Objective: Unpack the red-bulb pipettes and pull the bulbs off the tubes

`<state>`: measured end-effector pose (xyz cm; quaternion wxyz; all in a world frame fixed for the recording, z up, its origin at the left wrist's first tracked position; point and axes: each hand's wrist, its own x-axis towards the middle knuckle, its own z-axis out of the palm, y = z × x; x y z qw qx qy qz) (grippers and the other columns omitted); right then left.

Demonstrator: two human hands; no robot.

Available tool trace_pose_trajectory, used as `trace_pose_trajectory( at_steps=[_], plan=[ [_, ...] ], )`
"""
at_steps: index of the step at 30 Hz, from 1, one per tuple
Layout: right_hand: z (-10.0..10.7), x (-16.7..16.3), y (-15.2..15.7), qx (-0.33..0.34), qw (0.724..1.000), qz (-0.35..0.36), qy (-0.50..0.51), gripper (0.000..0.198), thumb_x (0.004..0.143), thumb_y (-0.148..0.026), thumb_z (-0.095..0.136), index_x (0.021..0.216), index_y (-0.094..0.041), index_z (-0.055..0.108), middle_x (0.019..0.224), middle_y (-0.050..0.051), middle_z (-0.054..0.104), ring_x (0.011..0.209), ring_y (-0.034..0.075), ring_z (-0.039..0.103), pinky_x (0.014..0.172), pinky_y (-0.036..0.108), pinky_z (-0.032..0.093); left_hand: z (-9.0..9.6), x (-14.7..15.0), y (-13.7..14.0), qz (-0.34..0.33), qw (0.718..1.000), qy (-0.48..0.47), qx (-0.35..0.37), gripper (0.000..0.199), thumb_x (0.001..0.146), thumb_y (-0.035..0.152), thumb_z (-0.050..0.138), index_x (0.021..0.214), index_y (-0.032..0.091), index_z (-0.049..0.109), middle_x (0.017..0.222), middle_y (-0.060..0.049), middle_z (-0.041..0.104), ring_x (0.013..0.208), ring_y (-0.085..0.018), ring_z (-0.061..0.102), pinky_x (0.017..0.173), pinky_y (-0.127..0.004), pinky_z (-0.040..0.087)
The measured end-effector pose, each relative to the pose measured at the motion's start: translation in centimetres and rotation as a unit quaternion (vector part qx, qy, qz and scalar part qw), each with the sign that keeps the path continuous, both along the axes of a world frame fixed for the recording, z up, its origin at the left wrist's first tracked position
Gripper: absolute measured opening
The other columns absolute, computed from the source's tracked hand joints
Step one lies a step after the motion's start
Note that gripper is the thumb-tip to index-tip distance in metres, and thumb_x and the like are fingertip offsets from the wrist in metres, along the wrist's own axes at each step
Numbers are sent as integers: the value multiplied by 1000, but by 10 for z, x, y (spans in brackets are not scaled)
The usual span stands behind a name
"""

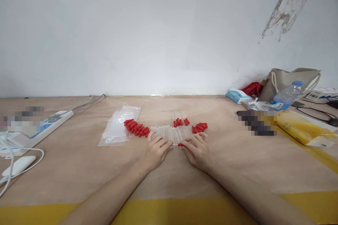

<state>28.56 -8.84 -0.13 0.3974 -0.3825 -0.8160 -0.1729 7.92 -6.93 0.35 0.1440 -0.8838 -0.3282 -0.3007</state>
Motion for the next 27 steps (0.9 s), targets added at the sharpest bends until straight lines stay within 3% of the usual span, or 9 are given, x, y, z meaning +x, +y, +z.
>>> trace_pose_trajectory(
  at_steps=[3,8,18,23,27],
  plan=[
    [1,1,0,2,1000,2,-12,7,80,-23,55,81,-23,62,69,-1,59,69,13,48,84,36,26,1,-1,-2,-1,1000,4,-3,17,86,22,45,89,24,62,69,0,63,74,-15,54,94,-45,25],
    [4,3,-3,18,1000,3,-25,13,81,-20,53,71,-21,61,57,-2,53,64,13,43,83,34,27,5,-3,-4,-5,1000,16,10,17,85,22,46,84,24,62,66,0,62,69,-15,51,81,-39,29],
    [0,12,-6,11,999,24,-37,19,80,-13,48,72,-22,62,58,-3,53,65,11,45,88,37,24,5,-3,-5,-26,999,1,28,14,85,18,47,81,20,61,60,1,58,63,-13,48,72,-34,29],
    [1,31,2,17,998,-3,65,11,77,-15,56,80,-23,64,65,-1,57,69,12,50,83,37,30,1,-19,6,9,998,-61,6,16,85,16,45,83,17,61,68,-2,60,65,-14,50,69,-32,34],
    [3,35,15,-10,984,47,174,25,79,-16,54,102,-24,61,83,4,57,75,13,54,71,29,42,-5,-19,17,24,992,-123,-28,27,87,13,38,107,14,56,82,-7,56,76,-15,51,69,-28,42]
  ],
)
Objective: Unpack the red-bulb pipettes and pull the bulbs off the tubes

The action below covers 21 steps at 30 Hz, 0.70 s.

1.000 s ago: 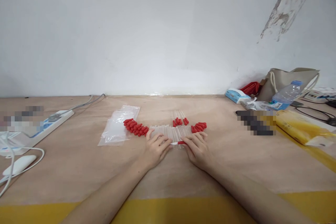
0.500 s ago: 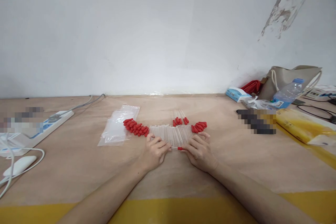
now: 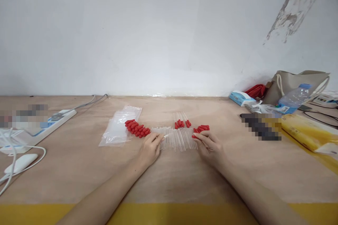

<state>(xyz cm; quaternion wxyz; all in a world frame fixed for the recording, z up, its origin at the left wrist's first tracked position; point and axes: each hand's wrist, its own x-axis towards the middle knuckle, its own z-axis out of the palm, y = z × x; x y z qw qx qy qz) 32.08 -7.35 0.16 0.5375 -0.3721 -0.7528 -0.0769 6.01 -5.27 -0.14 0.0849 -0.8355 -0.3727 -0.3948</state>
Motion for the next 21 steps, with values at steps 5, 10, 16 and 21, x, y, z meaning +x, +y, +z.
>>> trace_pose_trajectory(
  at_steps=[5,10,16,21],
  plan=[
    [1,15,24,-61,983,-89,148,26,81,-25,49,102,-19,62,88,7,53,77,15,55,68,30,47,-3,11,9,34,999,-25,0,37,85,10,35,119,12,48,87,-8,50,76,-15,49,68,-27,45],
    [-10,54,49,-183,932,-145,278,33,72,-39,57,93,-13,59,74,4,56,55,10,48,52,24,42,-2,16,16,16,1000,-9,-4,25,85,12,39,101,15,57,81,-5,54,75,-15,53,69,-26,46],
    [-19,68,57,-240,925,-144,259,39,68,-49,58,83,-14,62,73,5,61,62,13,51,57,25,41,-3,21,15,-25,999,-4,-43,17,84,14,42,84,16,59,82,-5,56,74,-14,54,68,-25,47],
    [-14,61,51,-222,951,-147,155,39,72,-52,54,82,-16,66,82,8,65,78,18,54,72,31,41,-1,22,7,-52,997,19,-55,26,80,30,52,101,15,58,98,-9,56,88,-18,53,78,-31,46]
  ],
)
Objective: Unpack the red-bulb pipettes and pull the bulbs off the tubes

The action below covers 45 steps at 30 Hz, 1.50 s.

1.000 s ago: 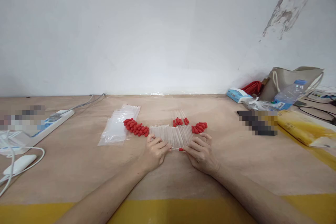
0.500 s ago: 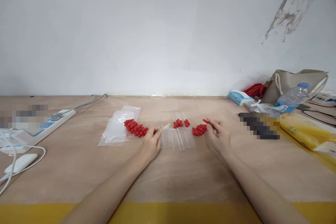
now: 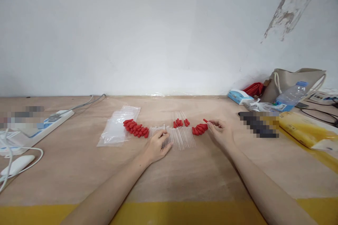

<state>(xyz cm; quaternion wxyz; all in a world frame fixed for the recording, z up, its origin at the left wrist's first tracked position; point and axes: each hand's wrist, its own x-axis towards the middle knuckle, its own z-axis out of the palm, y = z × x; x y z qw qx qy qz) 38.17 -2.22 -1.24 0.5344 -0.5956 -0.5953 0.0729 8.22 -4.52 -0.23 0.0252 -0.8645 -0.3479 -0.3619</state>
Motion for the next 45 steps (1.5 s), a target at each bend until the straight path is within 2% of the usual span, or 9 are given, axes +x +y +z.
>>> trace_pose_trajectory(
  at_steps=[3,8,16,25,31,35,38,41,45],
  plan=[
    [-1,2,3,-3,999,-17,30,43,69,-54,55,86,-16,65,86,9,65,79,19,55,71,31,42,5,-1,-5,19,999,25,16,33,78,38,55,103,17,59,103,-9,56,93,-22,51,80,-36,43],
    [-12,11,22,-72,991,-12,114,52,66,-60,54,84,-12,64,74,10,66,62,17,57,56,28,43,10,-1,-9,48,997,50,16,30,80,40,52,101,20,62,104,-8,57,96,-23,50,80,-39,39],
    [-14,14,46,-141,985,54,81,25,61,-45,62,66,-21,68,60,1,66,62,17,59,60,27,44,7,-4,-9,46,998,52,5,30,80,40,52,102,21,61,107,-9,57,103,-24,48,90,-43,34],
    [-11,21,54,-176,980,78,49,33,71,-46,49,66,-18,67,57,1,63,58,16,57,54,26,43,4,-5,-7,46,997,63,-3,35,79,40,54,109,21,57,110,-10,57,112,-26,45,99,-51,27],
    [7,21,70,-232,971,65,-6,29,70,-41,54,61,-16,65,58,4,63,55,15,56,52,25,42,5,-6,-10,46,996,75,-14,44,78,43,53,117,21,52,118,-10,54,117,-27,42,103,-53,19],
    [24,8,78,-259,963,33,-63,28,66,-42,58,56,-17,64,50,2,59,52,16,55,52,26,40,8,-10,-11,39,995,94,-21,58,73,53,55,121,21,48,124,-12,50,121,-29,38,103,-55,15],
    [34,-14,82,-271,955,39,-112,20,58,-37,65,50,-19,62,44,0,56,49,15,53,52,26,38,10,-15,-11,32,992,117,-23,68,69,59,56,125,21,45,127,-14,47,122,-31,36,103,-57,12],
    [38,-38,85,-273,949,51,-151,20,53,-34,68,44,-19,58,38,0,52,46,14,52,51,27,38,10,-19,-8,42,991,124,-21,66,71,60,54,124,21,45,126,-13,48,121,-31,37,102,-58,11],
    [35,-61,86,-277,943,52,-180,26,54,-35,68,40,-19,53,33,1,46,45,17,52,50,30,38,7,-19,-7,61,990,124,-21,57,77,56,49,122,22,47,124,-12,50,122,-29,37,103,-56,12]
  ],
)
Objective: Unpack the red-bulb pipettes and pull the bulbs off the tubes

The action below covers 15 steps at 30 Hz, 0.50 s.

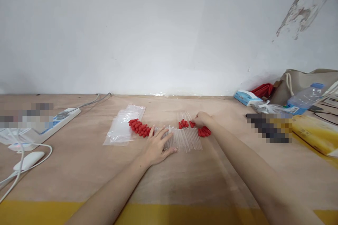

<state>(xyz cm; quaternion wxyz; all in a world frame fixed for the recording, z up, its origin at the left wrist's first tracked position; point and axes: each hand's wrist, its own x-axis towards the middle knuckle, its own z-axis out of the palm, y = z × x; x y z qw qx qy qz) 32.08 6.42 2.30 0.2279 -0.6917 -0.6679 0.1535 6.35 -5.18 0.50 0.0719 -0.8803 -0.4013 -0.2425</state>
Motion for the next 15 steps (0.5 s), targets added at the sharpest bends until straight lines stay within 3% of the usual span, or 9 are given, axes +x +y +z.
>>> trace_pose_trajectory(
  at_steps=[5,11,14,15],
  plan=[
    [6,-12,-2,8,999,-14,-33,27,57,-34,68,42,-20,50,35,1,45,50,20,54,52,34,38,0,1,0,7,1000,-15,11,53,80,51,48,124,22,45,124,-11,50,121,-29,38,103,-56,12],
    [39,-15,-30,38,997,-20,-65,25,67,-30,58,46,-19,49,40,2,49,54,21,55,67,41,37,1,-2,3,45,996,-74,34,47,87,37,42,129,19,35,122,-11,49,119,-25,40,103,-50,20],
    [41,-18,-69,114,992,25,-58,17,78,-31,47,68,-20,57,62,1,62,66,17,57,81,40,30,2,-2,3,76,987,-130,60,57,86,35,43,135,14,23,127,-16,41,120,-27,37,98,-46,31],
    [37,-20,-84,190,977,77,-55,16,80,-31,47,74,-20,57,67,1,64,67,16,57,83,40,28,4,-1,2,79,984,-142,74,59,86,35,43,136,14,21,128,-17,39,120,-27,36,97,-45,33]
  ],
)
